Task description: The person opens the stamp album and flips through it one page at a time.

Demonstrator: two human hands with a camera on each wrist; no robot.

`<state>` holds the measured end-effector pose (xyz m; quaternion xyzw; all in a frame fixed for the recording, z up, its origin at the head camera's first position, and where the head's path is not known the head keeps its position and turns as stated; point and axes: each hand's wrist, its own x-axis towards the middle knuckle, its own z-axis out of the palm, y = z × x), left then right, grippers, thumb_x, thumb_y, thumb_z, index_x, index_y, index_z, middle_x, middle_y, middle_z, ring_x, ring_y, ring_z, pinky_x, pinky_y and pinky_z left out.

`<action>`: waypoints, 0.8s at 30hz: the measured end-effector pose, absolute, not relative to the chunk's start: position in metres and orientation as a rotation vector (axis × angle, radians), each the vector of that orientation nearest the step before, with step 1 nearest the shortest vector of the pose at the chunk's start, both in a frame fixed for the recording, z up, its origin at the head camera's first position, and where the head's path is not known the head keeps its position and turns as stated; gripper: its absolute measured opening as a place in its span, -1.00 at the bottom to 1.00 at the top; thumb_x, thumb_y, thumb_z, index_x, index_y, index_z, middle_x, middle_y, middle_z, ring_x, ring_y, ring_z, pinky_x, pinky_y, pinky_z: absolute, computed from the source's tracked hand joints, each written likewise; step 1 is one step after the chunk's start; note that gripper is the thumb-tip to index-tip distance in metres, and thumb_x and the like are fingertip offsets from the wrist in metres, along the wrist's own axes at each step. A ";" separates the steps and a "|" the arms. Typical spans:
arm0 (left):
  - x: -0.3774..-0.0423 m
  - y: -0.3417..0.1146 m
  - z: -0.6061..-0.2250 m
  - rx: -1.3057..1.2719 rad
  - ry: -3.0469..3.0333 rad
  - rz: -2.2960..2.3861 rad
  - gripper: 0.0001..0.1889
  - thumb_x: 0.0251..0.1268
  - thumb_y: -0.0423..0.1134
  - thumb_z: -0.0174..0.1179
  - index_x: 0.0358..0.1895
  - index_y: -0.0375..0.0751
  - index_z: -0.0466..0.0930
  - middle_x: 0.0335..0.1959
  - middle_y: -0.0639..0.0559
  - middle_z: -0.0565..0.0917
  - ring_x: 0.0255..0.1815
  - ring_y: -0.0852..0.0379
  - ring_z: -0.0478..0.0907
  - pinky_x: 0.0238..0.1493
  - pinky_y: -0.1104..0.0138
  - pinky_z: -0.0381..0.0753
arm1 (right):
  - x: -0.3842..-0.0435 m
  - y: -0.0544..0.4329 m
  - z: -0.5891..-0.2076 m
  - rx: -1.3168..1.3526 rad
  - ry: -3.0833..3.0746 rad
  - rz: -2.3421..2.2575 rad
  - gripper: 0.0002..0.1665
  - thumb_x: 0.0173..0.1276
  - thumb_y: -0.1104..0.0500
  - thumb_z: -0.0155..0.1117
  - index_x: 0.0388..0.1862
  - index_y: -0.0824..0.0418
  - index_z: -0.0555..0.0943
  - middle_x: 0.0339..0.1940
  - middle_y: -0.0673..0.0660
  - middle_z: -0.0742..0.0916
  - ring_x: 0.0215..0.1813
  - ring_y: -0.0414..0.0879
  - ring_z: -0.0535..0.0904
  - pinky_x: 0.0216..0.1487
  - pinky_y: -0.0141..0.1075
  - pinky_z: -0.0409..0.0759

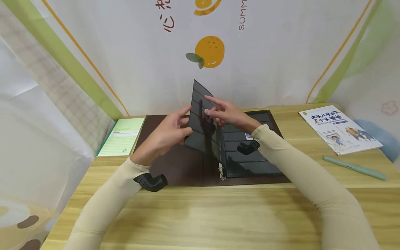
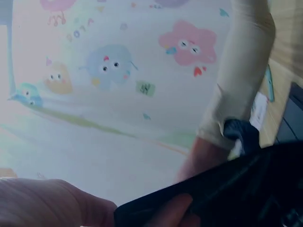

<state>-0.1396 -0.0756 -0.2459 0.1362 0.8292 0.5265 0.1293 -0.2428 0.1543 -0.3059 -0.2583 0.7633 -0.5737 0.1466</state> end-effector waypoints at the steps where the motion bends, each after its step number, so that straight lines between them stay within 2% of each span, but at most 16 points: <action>1: -0.140 -0.080 -0.249 0.374 2.425 1.529 -0.16 0.39 -0.45 0.06 0.66 -0.04 -0.10 0.58 -0.21 0.26 -0.58 0.18 0.45 -0.45 0.35 0.57 | -0.242 0.156 -0.307 -0.732 2.214 -1.628 -0.17 0.52 -0.03 0.22 0.65 -0.21 0.10 -0.19 0.20 0.56 -0.49 -0.10 0.39 -0.39 -0.17 0.50; 5: -0.138 -0.097 -0.263 0.280 2.431 1.580 -0.16 0.36 -0.46 0.10 0.65 0.02 -0.02 0.53 -0.26 0.32 -0.66 0.26 0.39 -0.51 0.39 0.51 | -0.243 0.170 -0.308 -0.693 2.332 -1.420 -0.15 0.52 -0.07 0.21 0.67 -0.16 0.07 -0.03 0.26 0.57 -0.32 0.01 0.52 -0.24 -0.10 0.60; 6: -0.138 -0.101 -0.267 0.255 2.415 1.606 -0.15 0.35 -0.47 0.10 0.65 0.04 -0.01 0.50 -0.26 0.37 -0.72 0.22 0.37 -0.52 0.41 0.51 | -0.244 0.177 -0.308 -0.687 2.374 -1.335 -0.13 0.53 -0.07 0.21 0.68 -0.12 0.05 0.01 0.26 0.57 -0.23 0.05 0.56 -0.18 -0.07 0.62; 9: -0.137 -0.115 -0.278 0.192 2.373 1.678 -0.15 0.33 -0.50 0.12 0.64 0.04 0.03 0.33 -0.32 0.56 -0.71 0.23 0.46 -0.52 0.43 0.53 | -0.249 0.199 -0.306 -0.709 2.531 -1.028 -0.07 0.51 -0.08 0.23 0.68 0.04 0.02 0.17 0.31 0.55 0.12 0.19 0.57 0.06 0.06 0.60; 12: -0.138 -0.124 -0.291 0.132 2.339 1.729 -0.15 0.32 -0.51 0.17 0.63 0.04 0.07 0.16 -0.32 0.68 -0.64 0.24 0.57 -0.50 0.43 0.58 | -0.253 0.225 -0.311 -0.720 2.638 -0.723 0.06 0.45 -0.12 0.30 0.67 0.24 -0.02 0.44 0.45 0.37 0.45 0.38 0.31 0.30 0.26 0.42; 14: -0.139 -0.129 -0.299 0.096 2.338 1.747 -0.14 0.30 -0.51 0.21 0.62 0.05 0.10 0.10 -0.31 0.71 -0.61 0.25 0.58 -0.51 0.43 0.58 | -0.256 0.239 -0.319 -0.701 2.656 -0.586 0.15 0.39 -0.17 0.34 0.66 0.33 -0.04 0.56 0.53 0.16 0.55 0.49 0.09 0.37 0.38 0.27; 16: -0.140 -0.134 -0.306 0.069 2.343 1.752 -0.14 0.29 -0.50 0.25 0.61 0.07 0.13 0.04 -0.25 0.74 -0.57 0.26 0.59 -0.50 0.43 0.59 | -0.257 0.251 -0.331 -0.685 2.650 -0.480 0.22 0.36 -0.19 0.37 0.64 0.40 -0.07 0.60 0.57 -0.01 0.58 0.57 -0.12 0.41 0.44 0.11; 18: -0.140 -0.139 -0.313 0.054 2.346 1.752 -0.14 0.28 -0.50 0.28 0.60 0.10 0.16 -0.17 -0.12 0.77 -0.58 0.27 0.54 -0.51 0.43 0.56 | -0.256 0.260 -0.342 -0.651 2.631 -0.441 0.27 0.33 -0.21 0.38 0.64 0.40 -0.09 0.61 0.56 -0.11 0.58 0.59 -0.24 0.43 0.48 0.01; 21: -0.139 -0.145 -0.321 0.030 2.357 1.735 -0.14 0.27 -0.48 0.31 0.58 0.13 0.19 -0.40 0.06 0.64 -0.59 0.27 0.47 -0.52 0.43 0.53 | -0.254 0.270 -0.353 -0.609 2.599 -0.440 0.33 0.28 -0.22 0.43 0.64 0.42 -0.13 0.62 0.55 -0.17 0.59 0.57 -0.38 0.44 0.50 -0.12; 24: -0.136 -0.151 -0.329 0.025 2.358 1.732 -0.15 0.27 -0.47 0.31 0.58 0.13 0.21 -0.51 0.17 0.49 -0.60 0.29 0.44 -0.49 0.43 0.54 | -0.251 0.275 -0.357 -0.542 2.571 -0.451 0.40 0.23 -0.26 0.45 0.65 0.38 -0.17 0.63 0.51 -0.20 0.60 0.53 -0.44 0.44 0.50 -0.14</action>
